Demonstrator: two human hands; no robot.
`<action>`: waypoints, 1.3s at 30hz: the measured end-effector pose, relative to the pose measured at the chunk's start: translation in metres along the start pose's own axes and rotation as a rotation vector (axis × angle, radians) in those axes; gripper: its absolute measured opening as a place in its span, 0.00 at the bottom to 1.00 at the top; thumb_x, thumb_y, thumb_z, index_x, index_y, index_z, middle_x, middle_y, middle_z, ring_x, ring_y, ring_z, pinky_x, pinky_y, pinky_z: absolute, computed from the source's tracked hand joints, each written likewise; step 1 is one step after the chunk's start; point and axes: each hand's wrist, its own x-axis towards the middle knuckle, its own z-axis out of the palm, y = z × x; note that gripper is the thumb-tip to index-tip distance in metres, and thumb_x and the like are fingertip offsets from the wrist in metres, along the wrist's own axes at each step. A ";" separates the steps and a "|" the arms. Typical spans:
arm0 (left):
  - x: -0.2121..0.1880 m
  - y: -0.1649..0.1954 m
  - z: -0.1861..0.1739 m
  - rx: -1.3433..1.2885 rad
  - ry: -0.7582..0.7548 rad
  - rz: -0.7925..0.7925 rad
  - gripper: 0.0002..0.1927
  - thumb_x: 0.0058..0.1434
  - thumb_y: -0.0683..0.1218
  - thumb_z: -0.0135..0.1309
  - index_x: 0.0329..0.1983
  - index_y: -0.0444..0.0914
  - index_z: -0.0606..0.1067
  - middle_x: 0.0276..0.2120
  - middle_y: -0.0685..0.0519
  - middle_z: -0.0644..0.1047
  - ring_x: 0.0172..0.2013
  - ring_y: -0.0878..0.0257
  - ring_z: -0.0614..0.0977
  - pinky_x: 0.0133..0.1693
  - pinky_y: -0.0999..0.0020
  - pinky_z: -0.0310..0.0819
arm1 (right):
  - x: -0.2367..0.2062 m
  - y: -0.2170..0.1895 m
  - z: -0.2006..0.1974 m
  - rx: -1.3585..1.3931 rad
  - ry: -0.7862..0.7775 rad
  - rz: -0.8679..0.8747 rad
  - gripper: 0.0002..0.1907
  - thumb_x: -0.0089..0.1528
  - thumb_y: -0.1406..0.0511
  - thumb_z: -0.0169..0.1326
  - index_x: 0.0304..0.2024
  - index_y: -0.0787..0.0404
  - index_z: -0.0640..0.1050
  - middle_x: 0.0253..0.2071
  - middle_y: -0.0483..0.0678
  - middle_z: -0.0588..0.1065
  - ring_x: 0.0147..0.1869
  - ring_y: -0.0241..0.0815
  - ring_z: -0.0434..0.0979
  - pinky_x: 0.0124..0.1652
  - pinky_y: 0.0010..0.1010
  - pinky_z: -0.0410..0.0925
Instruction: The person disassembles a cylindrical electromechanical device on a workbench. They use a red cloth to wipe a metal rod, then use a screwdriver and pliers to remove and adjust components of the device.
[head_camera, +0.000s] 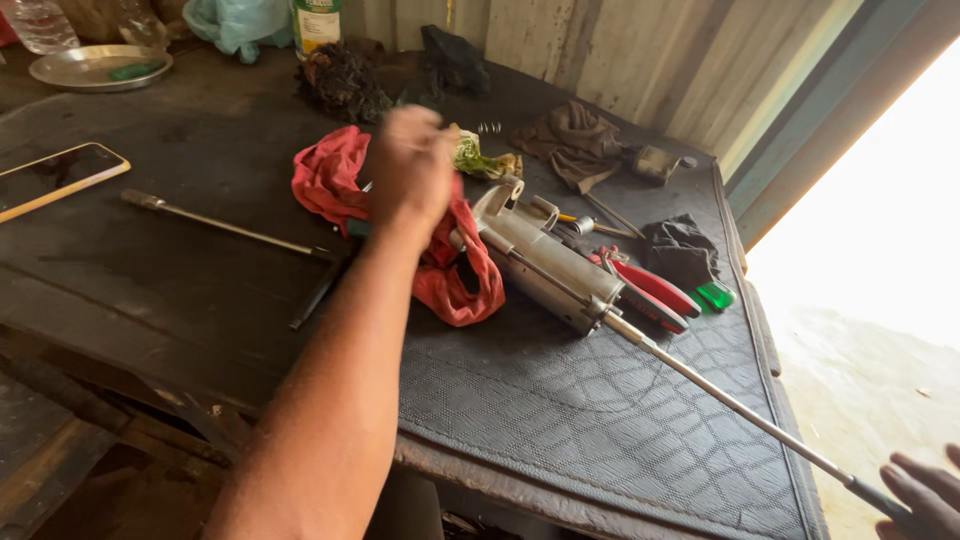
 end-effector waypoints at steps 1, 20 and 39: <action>-0.005 0.004 0.004 -0.004 -0.295 -0.222 0.23 0.68 0.53 0.58 0.32 0.26 0.75 0.29 0.42 0.76 0.32 0.49 0.74 0.37 0.57 0.68 | -0.001 0.001 -0.001 -0.055 -0.046 0.009 0.29 0.57 0.44 0.57 0.56 0.47 0.76 0.56 0.48 0.77 0.72 0.54 0.68 0.77 0.52 0.53; -0.022 0.021 0.013 -0.067 -0.654 -0.373 0.13 0.49 0.49 0.62 0.36 0.38 0.84 0.31 0.56 0.83 0.33 0.67 0.80 0.40 0.71 0.73 | 0.033 -0.001 0.012 -0.270 -0.597 0.783 0.27 0.52 0.44 0.58 0.45 0.53 0.82 0.38 0.44 0.81 0.56 0.46 0.76 0.60 0.41 0.63; -0.025 0.039 0.004 0.103 -0.658 -0.272 0.24 0.47 0.56 0.65 0.43 0.37 0.83 0.37 0.50 0.84 0.40 0.62 0.83 0.44 0.67 0.74 | 0.023 0.013 -0.009 -0.088 -0.419 1.011 0.20 0.64 0.53 0.53 0.43 0.64 0.79 0.36 0.51 0.79 0.45 0.43 0.77 0.48 0.37 0.67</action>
